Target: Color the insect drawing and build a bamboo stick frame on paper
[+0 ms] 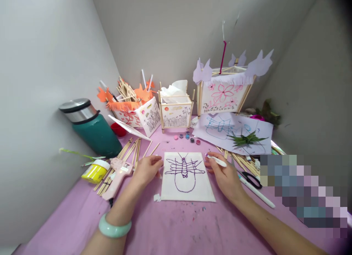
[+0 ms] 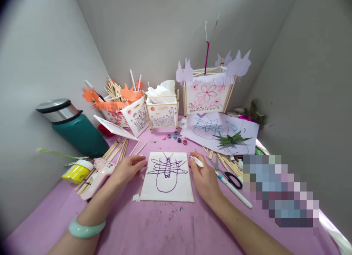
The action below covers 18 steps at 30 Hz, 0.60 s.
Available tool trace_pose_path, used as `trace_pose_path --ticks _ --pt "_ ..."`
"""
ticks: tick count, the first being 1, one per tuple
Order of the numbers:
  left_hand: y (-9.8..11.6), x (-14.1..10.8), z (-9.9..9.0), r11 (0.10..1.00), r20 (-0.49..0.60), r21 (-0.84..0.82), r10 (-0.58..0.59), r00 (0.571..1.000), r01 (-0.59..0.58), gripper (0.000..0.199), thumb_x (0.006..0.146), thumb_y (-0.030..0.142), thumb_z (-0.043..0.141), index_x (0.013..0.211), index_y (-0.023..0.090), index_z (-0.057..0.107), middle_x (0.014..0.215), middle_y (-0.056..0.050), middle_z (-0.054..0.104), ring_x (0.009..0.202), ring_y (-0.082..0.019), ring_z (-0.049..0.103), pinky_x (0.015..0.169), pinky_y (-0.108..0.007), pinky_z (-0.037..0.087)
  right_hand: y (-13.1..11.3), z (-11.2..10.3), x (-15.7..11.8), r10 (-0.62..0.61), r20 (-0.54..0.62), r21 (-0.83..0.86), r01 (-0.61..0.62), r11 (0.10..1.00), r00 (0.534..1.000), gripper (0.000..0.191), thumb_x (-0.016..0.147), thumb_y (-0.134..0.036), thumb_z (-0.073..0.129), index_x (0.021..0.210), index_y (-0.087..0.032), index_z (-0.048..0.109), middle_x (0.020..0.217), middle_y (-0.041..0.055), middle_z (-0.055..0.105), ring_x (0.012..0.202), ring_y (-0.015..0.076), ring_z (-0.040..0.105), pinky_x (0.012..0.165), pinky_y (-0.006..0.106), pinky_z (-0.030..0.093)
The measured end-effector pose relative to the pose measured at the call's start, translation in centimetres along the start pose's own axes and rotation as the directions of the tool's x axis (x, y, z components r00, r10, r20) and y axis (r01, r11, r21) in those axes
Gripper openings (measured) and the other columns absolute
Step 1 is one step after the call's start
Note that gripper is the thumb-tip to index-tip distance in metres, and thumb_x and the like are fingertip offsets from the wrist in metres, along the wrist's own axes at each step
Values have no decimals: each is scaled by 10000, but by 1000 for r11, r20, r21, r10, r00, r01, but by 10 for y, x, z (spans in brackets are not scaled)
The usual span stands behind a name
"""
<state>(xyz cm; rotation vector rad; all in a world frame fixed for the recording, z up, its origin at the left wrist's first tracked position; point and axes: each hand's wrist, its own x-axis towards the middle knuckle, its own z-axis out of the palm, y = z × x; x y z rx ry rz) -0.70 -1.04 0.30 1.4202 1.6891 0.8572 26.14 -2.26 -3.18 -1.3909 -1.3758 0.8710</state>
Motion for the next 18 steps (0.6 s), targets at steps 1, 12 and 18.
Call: trace_pose_path --ticks 1,12,18 --pt "-1 1 1 999 18 -47 -22 1000 23 386 711 345 634 1022 121 678 484 -12 628 426 -162 554 429 -248 362 -1 2 0 31 -1 79 -31 996 1000 366 870 -496 491 1113 -230 559 1019 91 679 916 253 667 759 424 558" --pt "8 5 5 840 -31 -534 92 995 -94 567 659 324 718 1178 121 613 815 -35 621 511 -64 484 480 -221 396 -20 6 -2 -135 -174 478 204 854 975 321 911 -429 465 1170 -240 472 1211 113 595 1117 236 588 918 443 502" --pt "16 9 6 756 -180 -577 254 951 -311 523 717 256 679 1228 173 596 979 -63 677 651 -101 541 559 -222 437 -25 7 4 -272 -155 449 313 837 950 328 934 -418 410 1224 -263 420 1289 107 553 1200 233 528 997 478 434"
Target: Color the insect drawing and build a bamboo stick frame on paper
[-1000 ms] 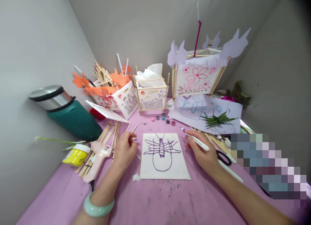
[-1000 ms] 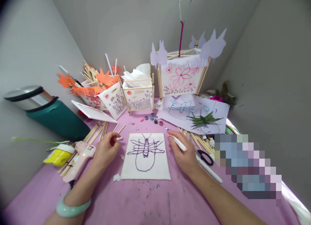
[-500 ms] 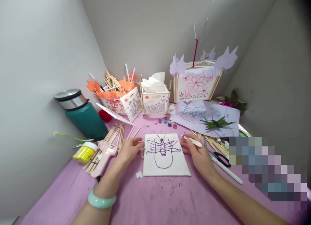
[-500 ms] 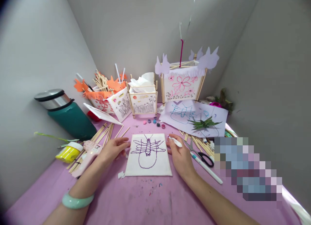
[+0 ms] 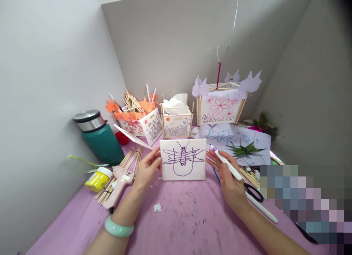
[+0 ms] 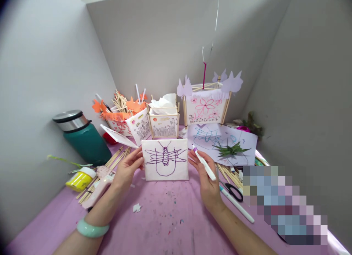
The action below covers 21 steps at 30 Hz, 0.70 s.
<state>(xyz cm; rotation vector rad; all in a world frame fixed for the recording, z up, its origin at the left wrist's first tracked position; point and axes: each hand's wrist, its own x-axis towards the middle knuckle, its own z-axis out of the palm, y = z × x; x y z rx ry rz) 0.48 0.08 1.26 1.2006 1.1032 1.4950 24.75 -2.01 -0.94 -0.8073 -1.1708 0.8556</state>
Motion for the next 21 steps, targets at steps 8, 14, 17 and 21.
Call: trace_pose_path --ticks 8,14,17,21 --pt "-6 3 -5 989 -7 143 37 999 -36 430 741 281 650 1156 170 648 1050 -69 688 762 -146 588 618 -237 472 9 -4 4 38 21 64 -40 997 999 320 926 -396 441 1214 -257 441 1291 109 542 1199 244 525 989 504 436" --pt "-14 5 -8 988 -9 157 11 1000 -9 521 745 322 645 1230 138 595 755 -16 664 562 -93 501 571 -237 439 18 -11 3 98 7 92 -99 991 995 324 915 -400 473 1202 -249 467 1270 106 541 1147 245 555 901 469 509" --pt "-19 6 -9 987 15 163 -6 1000 4 547 746 333 644 1253 140 576 661 19 599 545 -88 476 555 -230 421 21 -14 3 131 27 57 -133 989 991 340 909 -412 483 1207 -249 471 1272 104 540 1115 242 571 864 445 533" --pt "-25 6 -10 985 45 168 -35 998 27 596 735 336 637 1283 120 544 654 28 562 528 -81 451 532 -224 395 23 -16 2 147 57 25 -149 989 988 344 899 -432 495 1194 -255 487 1262 101 548 1078 241 587 832 417 553"
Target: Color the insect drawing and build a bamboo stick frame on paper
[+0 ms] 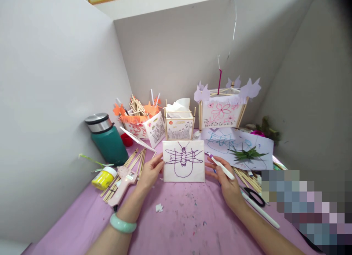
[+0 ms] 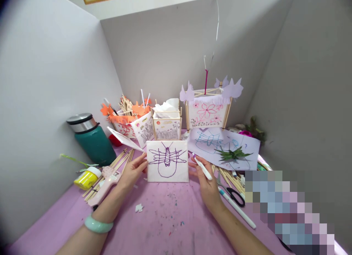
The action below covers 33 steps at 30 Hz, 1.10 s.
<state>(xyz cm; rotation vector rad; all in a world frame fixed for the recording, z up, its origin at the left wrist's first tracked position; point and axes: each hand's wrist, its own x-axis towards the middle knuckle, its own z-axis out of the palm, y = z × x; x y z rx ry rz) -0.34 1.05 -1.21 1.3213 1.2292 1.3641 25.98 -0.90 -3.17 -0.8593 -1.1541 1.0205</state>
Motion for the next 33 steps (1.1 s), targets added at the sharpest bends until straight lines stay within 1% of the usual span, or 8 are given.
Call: trace_pose_path --ticks 4,7,12,15,19,24,30,33 --pt "-4 -2 0 999 83 21 -42 996 40 649 744 288 604 1356 130 456 693 16 578 533 -87 461 516 -224 388 0 0 0 -1 4 -4 1 1000 1000 338 892 -434 505 1184 -266 496 1238 92 568 1070 249 594 814 416 561" --pt "-7 -2 -3 996 138 66 -62 988 53 718 717 218 611 1398 157 392 751 0 612 571 -100 493 530 -226 400 1 0 0 3 3 -20 -3 1000 1000 343 889 -431 510 1189 -265 495 1239 95 570 1056 247 601 799 408 567" --pt "-14 -2 -7 985 179 161 -93 979 64 780 690 158 619 1420 149 344 675 23 604 536 -103 493 514 -224 381 4 -2 -1 8 -12 -65 -9 998 1000 362 886 -438 511 1195 -251 493 1253 111 560 1039 249 610 746 379 579" --pt "-15 -3 -7 980 182 191 -95 979 60 762 701 154 608 1417 152 348 692 22 608 571 -110 513 551 -232 397 7 -2 -1 2 -30 -104 -5 995 1000 371 887 -440 507 1204 -248 491 1276 117 549 1004 244 627 700 356 581" --pt "-13 -4 -6 978 205 202 -89 975 47 702 702 151 607 1379 172 421 726 19 611 634 -115 533 600 -233 409 8 -3 -1 3 -50 -133 -10 991 999 377 887 -442 510 1209 -248 489 1270 119 559 918 226 657 661 335 575" --pt "-6 -7 -3 980 257 183 -122 959 75 689 708 173 591 1375 180 421 716 23 600 572 -114 523 537 -235 419 7 -3 -3 9 -80 -163 -22 986 997 374 887 -446 506 1211 -260 490 1175 97 619 838 205 670 666 337 570" --pt "-5 -8 -1 970 244 218 -160 957 106 700 708 183 601 1381 180 411 641 51 567 526 -99 488 494 -213 395 5 -2 -3 5 -95 -267 -31 963 995 395 882 -454 504 1218 -247 499 1130 95 623 857 202 651 670 335 564" --pt "-9 -7 -2 974 232 204 -145 962 97 693 710 191 602 1377 180 415 634 56 564 509 -97 484 484 -217 399 2 -3 -2 -32 -152 -321 -19 947 988 372 875 -446 513 1185 -240 516 1153 99 606 877 197 636 676 330 555"
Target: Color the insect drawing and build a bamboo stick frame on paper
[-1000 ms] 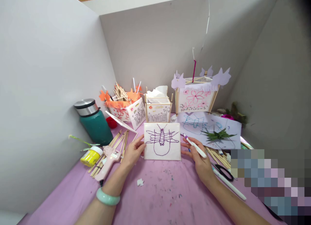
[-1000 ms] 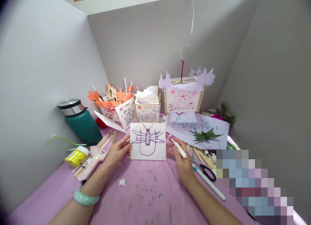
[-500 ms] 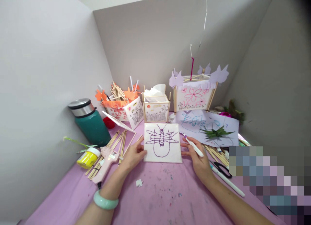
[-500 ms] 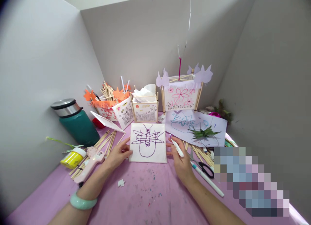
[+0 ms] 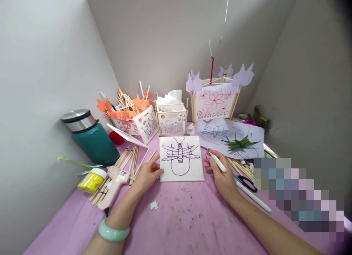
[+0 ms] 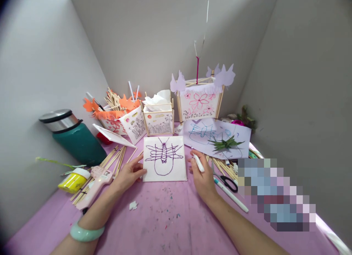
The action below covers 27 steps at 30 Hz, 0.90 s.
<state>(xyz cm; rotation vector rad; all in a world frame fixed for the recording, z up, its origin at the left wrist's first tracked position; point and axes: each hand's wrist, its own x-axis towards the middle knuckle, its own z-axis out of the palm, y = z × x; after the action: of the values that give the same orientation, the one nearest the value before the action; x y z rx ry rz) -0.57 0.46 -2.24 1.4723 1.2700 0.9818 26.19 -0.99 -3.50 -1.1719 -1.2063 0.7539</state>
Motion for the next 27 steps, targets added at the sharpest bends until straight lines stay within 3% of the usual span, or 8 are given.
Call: trace_pose_path --ticks 2,5,8,11,18,22,27 --pt "-2 0 0 1000 8 -9 0 1000 0 695 710 190 601 1378 181 410 623 61 555 500 -97 480 478 -219 402 -2 -2 1 -28 -65 -1 28 1000 997 334 870 -431 528 1138 -233 527 1129 95 615 865 191 634 656 316 546" --pt "-1 0 1 999 17 -48 -20 1000 21 704 694 178 606 1371 177 412 623 62 542 508 -100 483 476 -219 409 -4 -6 -1 -79 -90 2 79 997 993 240 859 -395 564 1020 -218 548 912 50 656 742 160 630 620 281 520" --pt "2 0 3 996 5 -82 -36 999 36 681 669 166 605 1331 168 445 707 34 558 563 -111 517 483 -223 428 -6 -8 -6 -112 27 64 110 992 993 179 874 -375 552 935 -207 564 701 -4 611 590 123 576 578 260 490" --pt "6 -1 5 996 7 -88 -34 999 35 659 657 151 588 1303 172 460 768 15 563 584 -112 529 483 -220 431 -13 -5 -10 -95 159 134 74 988 983 197 890 -382 526 915 -195 583 659 -9 592 549 115 548 542 249 470" --pt "5 2 11 996 6 -65 -53 999 53 599 630 94 561 1223 153 506 674 40 541 508 -94 498 458 -206 387 -52 41 4 13 339 159 -71 985 941 272 873 -433 534 774 -180 533 567 -22 562 455 95 484 455 221 395" --pt "-1 3 12 997 -14 -60 -43 999 42 585 623 69 551 1198 168 522 683 40 548 527 -94 502 455 -196 353 -39 59 5 -34 229 160 -3 987 973 233 881 -415 521 817 -192 507 601 -29 565 461 91 480 458 215 389" --pt "-2 1 12 993 -1 -114 -35 999 35 574 653 102 554 1221 162 493 746 23 561 575 -102 509 484 -208 379 -12 54 2 -178 204 -66 195 979 963 184 862 -352 554 776 -190 567 634 -12 569 540 113 504 509 231 400"
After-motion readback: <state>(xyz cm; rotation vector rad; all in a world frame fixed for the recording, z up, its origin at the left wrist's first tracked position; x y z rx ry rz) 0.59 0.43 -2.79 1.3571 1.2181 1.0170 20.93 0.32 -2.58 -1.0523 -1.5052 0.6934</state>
